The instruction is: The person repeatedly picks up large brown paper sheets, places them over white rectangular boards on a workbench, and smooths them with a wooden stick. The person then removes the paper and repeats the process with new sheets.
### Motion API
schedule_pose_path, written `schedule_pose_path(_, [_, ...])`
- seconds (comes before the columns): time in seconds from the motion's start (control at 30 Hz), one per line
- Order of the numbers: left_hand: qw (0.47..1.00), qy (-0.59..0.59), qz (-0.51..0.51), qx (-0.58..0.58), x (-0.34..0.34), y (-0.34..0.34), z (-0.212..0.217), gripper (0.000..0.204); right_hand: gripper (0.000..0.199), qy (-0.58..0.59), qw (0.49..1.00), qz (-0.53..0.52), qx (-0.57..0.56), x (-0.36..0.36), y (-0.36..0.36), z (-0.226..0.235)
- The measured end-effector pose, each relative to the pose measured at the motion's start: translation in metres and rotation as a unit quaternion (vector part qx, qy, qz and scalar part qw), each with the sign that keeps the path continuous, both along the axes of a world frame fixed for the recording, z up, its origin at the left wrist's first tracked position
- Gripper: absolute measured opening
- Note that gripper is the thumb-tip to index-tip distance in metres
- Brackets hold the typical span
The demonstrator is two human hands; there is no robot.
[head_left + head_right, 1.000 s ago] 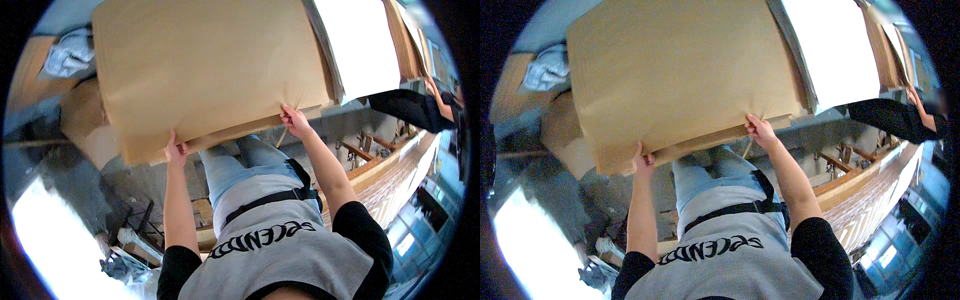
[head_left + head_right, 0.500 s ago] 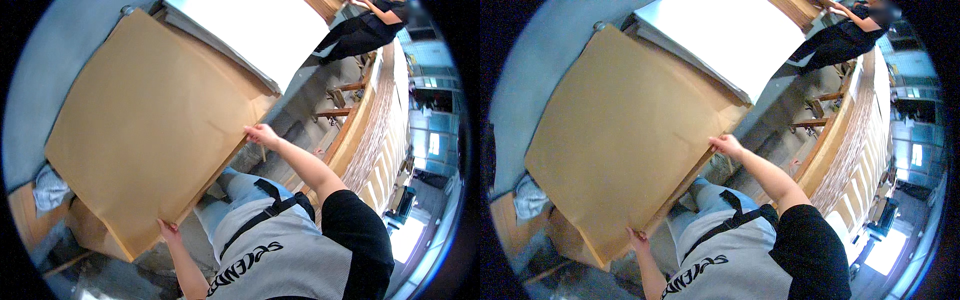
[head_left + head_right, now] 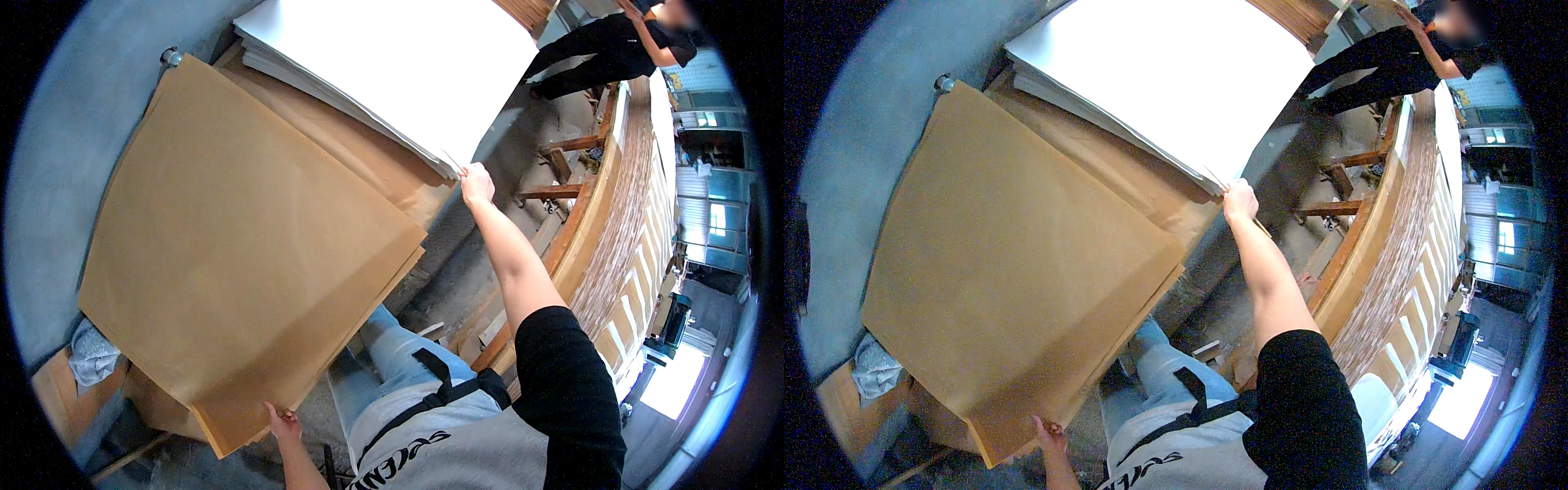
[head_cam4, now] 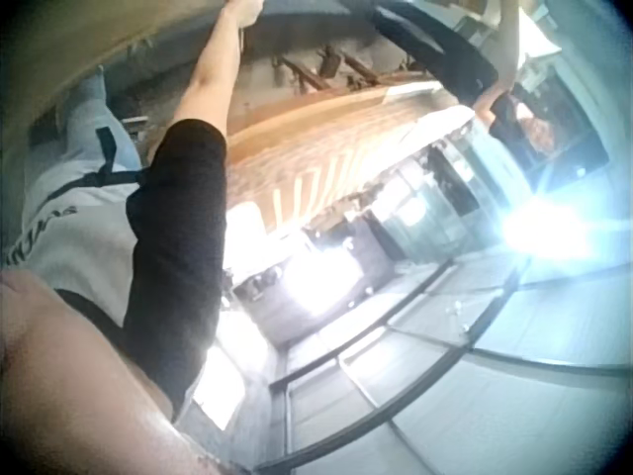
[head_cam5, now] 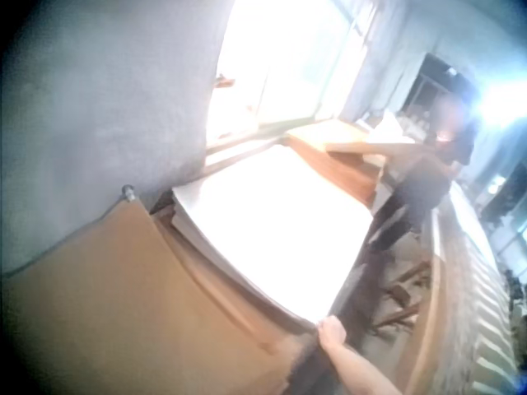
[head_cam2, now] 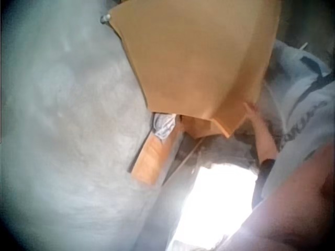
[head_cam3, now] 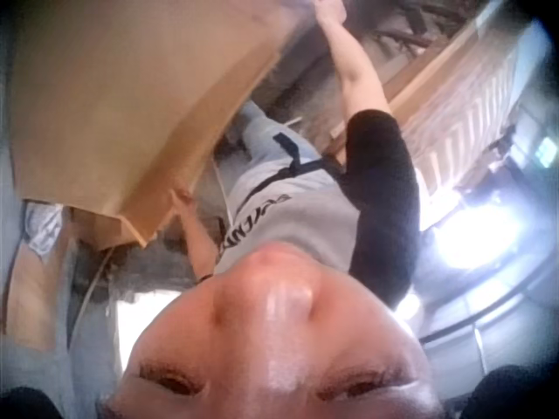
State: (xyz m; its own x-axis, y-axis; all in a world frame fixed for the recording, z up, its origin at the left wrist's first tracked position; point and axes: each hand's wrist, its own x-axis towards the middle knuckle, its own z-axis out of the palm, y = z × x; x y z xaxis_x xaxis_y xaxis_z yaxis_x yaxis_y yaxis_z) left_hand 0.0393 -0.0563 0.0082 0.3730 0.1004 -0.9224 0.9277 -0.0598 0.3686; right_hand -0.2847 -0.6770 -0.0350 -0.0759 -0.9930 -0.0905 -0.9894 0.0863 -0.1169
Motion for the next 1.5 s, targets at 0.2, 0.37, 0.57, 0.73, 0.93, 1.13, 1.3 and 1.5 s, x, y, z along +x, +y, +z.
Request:
schedule_pose_path(0.2, [0.999, 0.015, -0.021, -0.019, 0.001, 0.015, -0.002, 0.034, 0.019, -0.032, 0.997, -0.028, 0.066, 0.007, -0.011, 0.021])
schedule_pose_path(0.37, [1.0, 0.012, 0.003, -0.022, -0.004, -0.004, 0.005, 0.032, 0.025, -0.06, 0.995, 0.023, 0.075, 0.006, -0.024, 0.052])
schedule_pose_path(0.57, [0.999, 0.014, 0.024, -0.032, -0.017, 0.005, -0.02, 0.026, 0.027, -0.241, 0.953, 0.159, 0.094, 0.041, -0.026, 0.092])
schedule_pose_path(0.73, [0.994, -0.019, 0.062, -0.087, -0.027, -0.014, -0.016, 0.026, 0.022, -0.526, 0.82, 0.147, 0.17, 0.144, 0.05, 0.161])
schedule_pose_path(0.93, [0.991, -0.068, 0.064, -0.1, -0.048, -0.026, -0.002, 0.033, 0.02, -0.263, 0.847, 0.454, 0.089, 0.284, 0.216, 0.194])
schedule_pose_path(1.13, [0.984, -0.069, 0.104, -0.13, -0.084, -0.027, -0.025, 0.037, 0.027, -0.331, 0.649, 0.656, 0.2, 0.351, 0.405, 0.137])
schedule_pose_path(1.3, [0.982, -0.073, 0.097, -0.145, -0.105, -0.034, -0.029, 0.038, 0.04, -0.085, 0.46, 0.873, 0.14, 0.328, 0.5, 0.089])
schedule_pose_path(1.5, [0.965, -0.157, 0.14, -0.154, -0.127, -0.031, -0.083, 0.035, 0.029, -0.093, 0.393, 0.906, 0.122, 0.305, 0.547, 0.086])
